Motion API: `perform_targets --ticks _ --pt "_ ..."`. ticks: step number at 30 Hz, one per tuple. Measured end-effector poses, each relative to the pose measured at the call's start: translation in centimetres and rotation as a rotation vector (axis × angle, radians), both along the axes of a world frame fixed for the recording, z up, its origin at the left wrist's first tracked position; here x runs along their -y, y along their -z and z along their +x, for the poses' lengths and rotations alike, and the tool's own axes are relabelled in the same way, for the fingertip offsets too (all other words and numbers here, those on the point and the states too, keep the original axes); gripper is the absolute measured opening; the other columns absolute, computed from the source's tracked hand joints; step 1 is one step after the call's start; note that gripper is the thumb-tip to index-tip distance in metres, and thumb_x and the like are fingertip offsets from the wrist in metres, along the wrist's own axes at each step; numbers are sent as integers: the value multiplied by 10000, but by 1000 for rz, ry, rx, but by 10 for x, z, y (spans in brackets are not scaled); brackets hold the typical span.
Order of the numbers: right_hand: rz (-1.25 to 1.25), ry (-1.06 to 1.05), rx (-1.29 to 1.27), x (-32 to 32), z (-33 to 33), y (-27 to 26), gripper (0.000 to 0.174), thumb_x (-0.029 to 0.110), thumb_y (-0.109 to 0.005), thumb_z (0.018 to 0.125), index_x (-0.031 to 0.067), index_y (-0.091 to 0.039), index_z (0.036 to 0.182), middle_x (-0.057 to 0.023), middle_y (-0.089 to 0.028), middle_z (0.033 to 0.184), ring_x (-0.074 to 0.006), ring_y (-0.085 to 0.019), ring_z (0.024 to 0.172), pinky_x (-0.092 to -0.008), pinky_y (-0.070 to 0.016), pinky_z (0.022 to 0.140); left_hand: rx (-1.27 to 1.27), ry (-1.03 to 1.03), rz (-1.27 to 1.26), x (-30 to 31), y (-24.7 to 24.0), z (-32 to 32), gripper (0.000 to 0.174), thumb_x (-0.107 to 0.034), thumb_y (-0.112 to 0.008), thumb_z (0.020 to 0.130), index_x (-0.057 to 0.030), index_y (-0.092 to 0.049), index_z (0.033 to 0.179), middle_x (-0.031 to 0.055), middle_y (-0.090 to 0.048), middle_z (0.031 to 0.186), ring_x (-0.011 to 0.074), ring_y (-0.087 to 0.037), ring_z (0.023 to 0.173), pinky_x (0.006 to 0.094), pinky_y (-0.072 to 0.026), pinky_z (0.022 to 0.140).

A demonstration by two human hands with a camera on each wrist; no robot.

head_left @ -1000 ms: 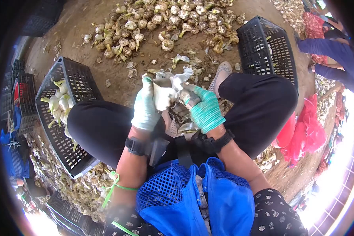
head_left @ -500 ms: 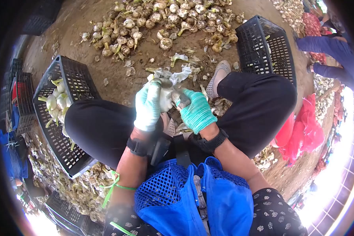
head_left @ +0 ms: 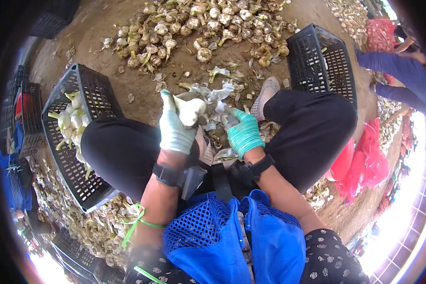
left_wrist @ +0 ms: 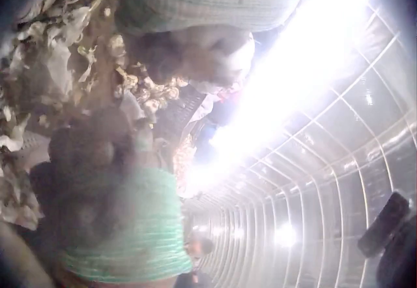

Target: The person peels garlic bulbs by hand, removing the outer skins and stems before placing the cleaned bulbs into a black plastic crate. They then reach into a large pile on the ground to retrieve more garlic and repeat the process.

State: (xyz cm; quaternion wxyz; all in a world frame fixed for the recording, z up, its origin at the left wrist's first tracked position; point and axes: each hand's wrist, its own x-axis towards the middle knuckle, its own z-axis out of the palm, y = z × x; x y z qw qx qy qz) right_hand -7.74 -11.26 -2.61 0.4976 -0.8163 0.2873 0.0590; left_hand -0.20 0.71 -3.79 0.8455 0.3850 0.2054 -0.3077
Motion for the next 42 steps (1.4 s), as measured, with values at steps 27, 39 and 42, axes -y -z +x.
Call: perform_targets --ticks 27,39,42 --pt "120 99 158 -33 5 14 319 -14 -488 678 -16 -526 995 -145 -582 761 -164 -549 634 -268 -425 569 -219 -133 -156 -18 1 2 403 -481 -422 793 -86 -496 824 56 -550 684 213 -559 617 316 -455 498" --pt "-300 -129 282 -49 24 -11 252 108 -579 673 -2 -542 897 -199 -557 775 -347 -544 722 -366 -438 616 -272 -202 -197 -15 25 0 353 -358 -428 833 -20 -517 881 109 -578 824 240 -548 723 381 -455 674" --pt "-296 -136 354 -52 29 -4 217 114 -580 682 -13 -536 852 -201 -553 766 -352 -541 716 -367 -438 614 -275 -194 -152 -13 18 -3 309 -322 -470 822 -18 -526 839 94 -577 752 213 -542 649 337 -465 605"
